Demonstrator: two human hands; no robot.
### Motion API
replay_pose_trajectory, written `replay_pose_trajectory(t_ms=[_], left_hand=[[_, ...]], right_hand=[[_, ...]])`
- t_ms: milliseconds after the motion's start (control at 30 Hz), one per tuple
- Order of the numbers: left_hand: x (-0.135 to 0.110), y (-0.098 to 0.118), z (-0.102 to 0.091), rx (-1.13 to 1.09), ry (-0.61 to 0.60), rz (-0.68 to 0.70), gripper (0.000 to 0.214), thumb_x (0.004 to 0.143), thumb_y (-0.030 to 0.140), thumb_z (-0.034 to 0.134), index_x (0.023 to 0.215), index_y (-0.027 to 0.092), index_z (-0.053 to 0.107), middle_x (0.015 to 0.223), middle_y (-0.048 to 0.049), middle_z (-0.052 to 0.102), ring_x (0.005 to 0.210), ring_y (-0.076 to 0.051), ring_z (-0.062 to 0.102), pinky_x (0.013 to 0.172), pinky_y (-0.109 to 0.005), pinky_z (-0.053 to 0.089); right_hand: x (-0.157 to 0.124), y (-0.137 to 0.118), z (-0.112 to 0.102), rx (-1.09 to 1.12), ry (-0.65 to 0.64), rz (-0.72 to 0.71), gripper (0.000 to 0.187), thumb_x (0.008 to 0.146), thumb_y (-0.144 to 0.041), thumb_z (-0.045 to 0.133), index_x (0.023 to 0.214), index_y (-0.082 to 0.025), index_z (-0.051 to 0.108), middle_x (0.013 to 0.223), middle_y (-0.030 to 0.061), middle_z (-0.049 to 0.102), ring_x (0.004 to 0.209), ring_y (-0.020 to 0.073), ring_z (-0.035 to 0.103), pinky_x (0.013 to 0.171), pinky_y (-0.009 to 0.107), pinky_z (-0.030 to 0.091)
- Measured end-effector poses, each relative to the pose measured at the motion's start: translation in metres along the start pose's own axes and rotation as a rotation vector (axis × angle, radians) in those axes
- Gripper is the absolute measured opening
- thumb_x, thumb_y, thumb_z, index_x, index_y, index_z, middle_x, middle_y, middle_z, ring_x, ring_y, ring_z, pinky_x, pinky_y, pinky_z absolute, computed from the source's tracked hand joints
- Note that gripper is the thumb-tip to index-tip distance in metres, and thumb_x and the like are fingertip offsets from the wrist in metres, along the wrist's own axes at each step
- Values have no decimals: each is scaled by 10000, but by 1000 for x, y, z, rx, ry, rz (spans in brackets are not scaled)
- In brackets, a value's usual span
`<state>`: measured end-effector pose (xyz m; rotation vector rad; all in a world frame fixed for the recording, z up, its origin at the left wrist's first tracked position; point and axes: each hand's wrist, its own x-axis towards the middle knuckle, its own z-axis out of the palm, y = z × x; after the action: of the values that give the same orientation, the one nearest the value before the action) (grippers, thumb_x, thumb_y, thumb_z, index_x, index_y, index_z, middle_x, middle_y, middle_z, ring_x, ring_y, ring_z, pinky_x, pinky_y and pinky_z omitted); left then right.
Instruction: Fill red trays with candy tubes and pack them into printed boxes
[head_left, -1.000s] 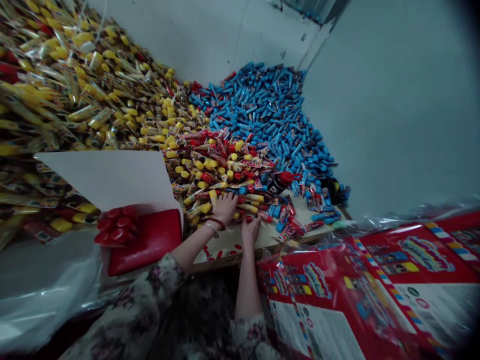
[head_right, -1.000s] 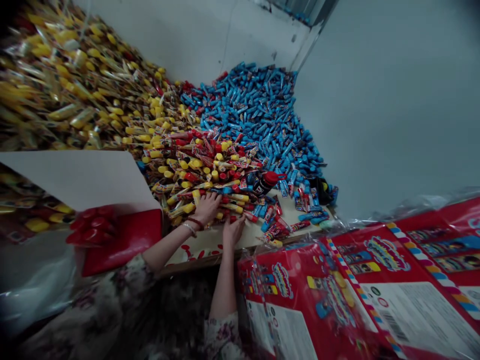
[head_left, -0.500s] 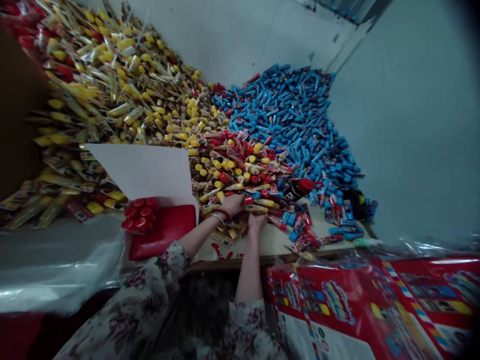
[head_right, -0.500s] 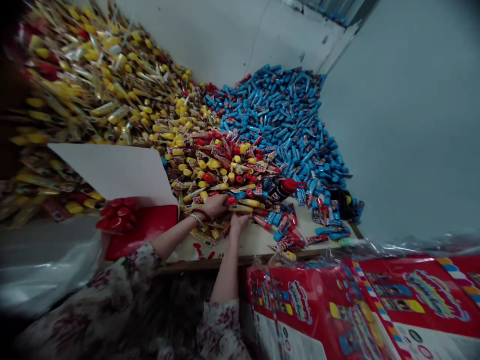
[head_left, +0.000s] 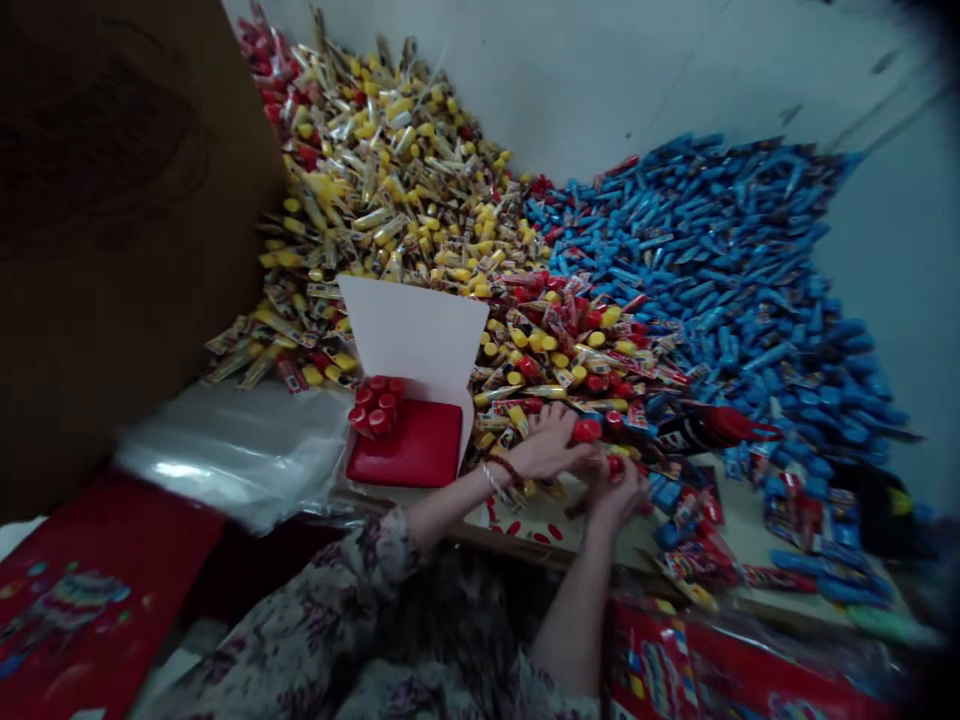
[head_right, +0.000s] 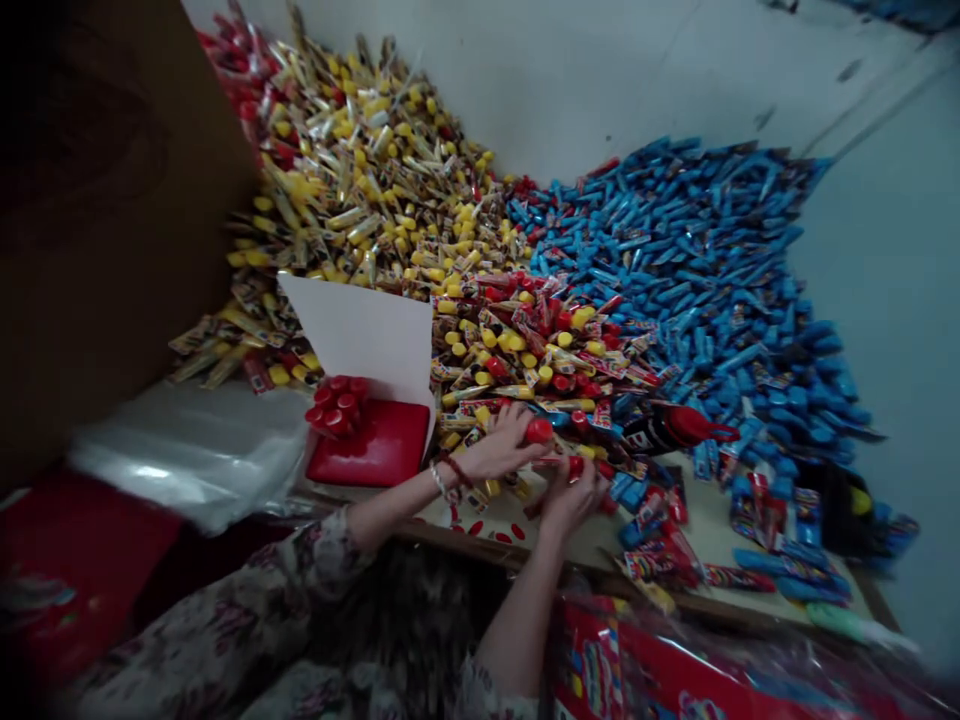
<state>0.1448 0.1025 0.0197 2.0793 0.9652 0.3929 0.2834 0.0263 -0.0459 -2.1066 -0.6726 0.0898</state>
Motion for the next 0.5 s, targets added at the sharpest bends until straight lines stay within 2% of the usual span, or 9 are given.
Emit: replay_pose_trajectory(t_ms=[67,133,200,267,333,400,500], left_hand=[[-33,0,-10,-160,0,96,333,884,449,469,1024,148,479,1086,-123,532,1019,-240,500,929,-401,408],[-68,-9,-20,-386,-52,131,326,895,413,468,1096,158,449,965,-68,559,872,-183,529,824,-320,448],[-97,-25,-29,-549,-47,87,372,901,414,466,1183,177,413,899,-24,555,776,-147,519,725,-264,449],[-113,-43,-37,-599,63,-10,369,887,416,487,1158,172,430,850,-5,543,724,-131,502,666,-240,432],[-113,-54,-43,-560,215,-82,318,864,432,516,1027,161,484,807,4,533,700,-125,493,642,-232,422],[-98,-52,-44,-453,272,-74,306,846,455,541,899,155,519,772,6,537,697,-130,503,648,-236,430],[-58,-28,-31,-145,138,56,280,836,414,584,848,135,580,860,-46,598,793,-171,562,747,-286,469]], right_hand=[[-4,-5,-4,-43,-84,-61,268,685,-374,643,854,-171,601,876,158,615,898,301,558,864,425,399],[-8,-7,-6,-98,-126,-89,246,692,-391,649,819,-198,565,774,105,605,754,257,550,771,392,412],[-12,-7,-8,-135,-111,-80,205,708,-367,628,792,-210,526,709,67,583,673,220,524,693,349,406],[-13,-7,-12,-139,-58,-51,148,712,-314,593,769,-213,501,685,47,572,645,196,513,647,314,397],[-13,-8,-17,-148,0,-40,117,713,-301,565,759,-213,504,679,34,571,637,186,508,626,295,389],[-12,-13,-24,-160,52,-46,125,720,-330,561,746,-213,523,667,23,571,629,183,498,622,290,384],[-13,-26,-32,-166,101,-77,157,741,-366,552,731,-209,553,672,28,589,631,181,493,642,292,389]])
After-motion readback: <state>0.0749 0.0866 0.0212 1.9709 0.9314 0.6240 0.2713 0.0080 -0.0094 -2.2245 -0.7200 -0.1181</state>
